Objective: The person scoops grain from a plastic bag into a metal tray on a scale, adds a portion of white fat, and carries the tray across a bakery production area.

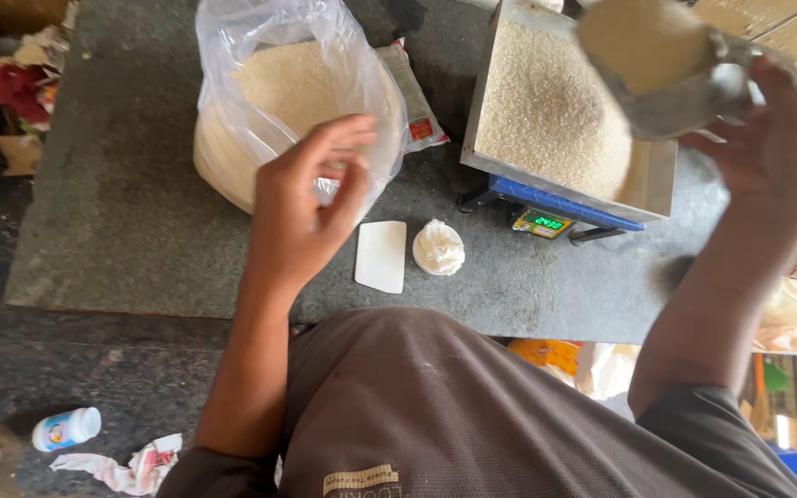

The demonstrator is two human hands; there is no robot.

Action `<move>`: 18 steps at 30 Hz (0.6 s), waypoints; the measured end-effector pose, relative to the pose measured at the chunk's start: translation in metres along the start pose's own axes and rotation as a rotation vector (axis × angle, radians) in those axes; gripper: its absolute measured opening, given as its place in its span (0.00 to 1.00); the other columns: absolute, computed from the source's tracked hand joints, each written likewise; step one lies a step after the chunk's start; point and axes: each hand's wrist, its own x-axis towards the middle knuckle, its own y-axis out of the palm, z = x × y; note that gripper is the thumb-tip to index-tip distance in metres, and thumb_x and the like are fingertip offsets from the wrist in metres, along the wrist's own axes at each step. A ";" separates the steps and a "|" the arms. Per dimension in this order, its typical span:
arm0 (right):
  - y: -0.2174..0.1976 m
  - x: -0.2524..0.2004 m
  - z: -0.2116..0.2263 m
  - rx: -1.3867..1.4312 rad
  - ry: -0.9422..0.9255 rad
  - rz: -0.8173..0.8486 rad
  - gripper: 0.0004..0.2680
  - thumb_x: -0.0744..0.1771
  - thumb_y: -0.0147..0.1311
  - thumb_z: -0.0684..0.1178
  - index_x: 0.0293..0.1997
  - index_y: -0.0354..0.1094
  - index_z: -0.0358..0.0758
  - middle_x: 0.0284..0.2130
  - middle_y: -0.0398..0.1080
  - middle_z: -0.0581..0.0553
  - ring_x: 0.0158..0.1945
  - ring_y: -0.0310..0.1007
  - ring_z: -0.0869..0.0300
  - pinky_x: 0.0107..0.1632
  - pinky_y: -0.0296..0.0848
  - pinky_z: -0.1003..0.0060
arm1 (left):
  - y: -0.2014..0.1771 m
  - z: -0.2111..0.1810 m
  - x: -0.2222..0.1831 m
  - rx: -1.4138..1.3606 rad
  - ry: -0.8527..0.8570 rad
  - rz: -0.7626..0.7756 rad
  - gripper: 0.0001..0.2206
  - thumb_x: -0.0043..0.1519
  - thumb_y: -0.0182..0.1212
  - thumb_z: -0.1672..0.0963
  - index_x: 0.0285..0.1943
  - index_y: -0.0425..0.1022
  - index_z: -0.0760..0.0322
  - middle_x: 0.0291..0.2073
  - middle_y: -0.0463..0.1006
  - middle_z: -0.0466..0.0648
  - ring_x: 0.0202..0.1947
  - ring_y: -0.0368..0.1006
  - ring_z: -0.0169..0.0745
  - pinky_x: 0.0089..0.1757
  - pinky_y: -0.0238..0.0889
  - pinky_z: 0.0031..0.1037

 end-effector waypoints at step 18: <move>-0.048 -0.007 -0.043 -1.644 -1.015 -0.049 0.12 0.66 0.67 0.53 0.37 0.70 0.35 0.64 0.59 0.31 0.68 0.59 0.42 0.65 0.68 0.51 | -0.007 0.010 0.022 0.293 0.250 -0.101 0.06 0.75 0.60 0.60 0.58 0.78 0.65 0.53 0.82 0.53 0.53 0.81 0.42 0.51 0.78 0.30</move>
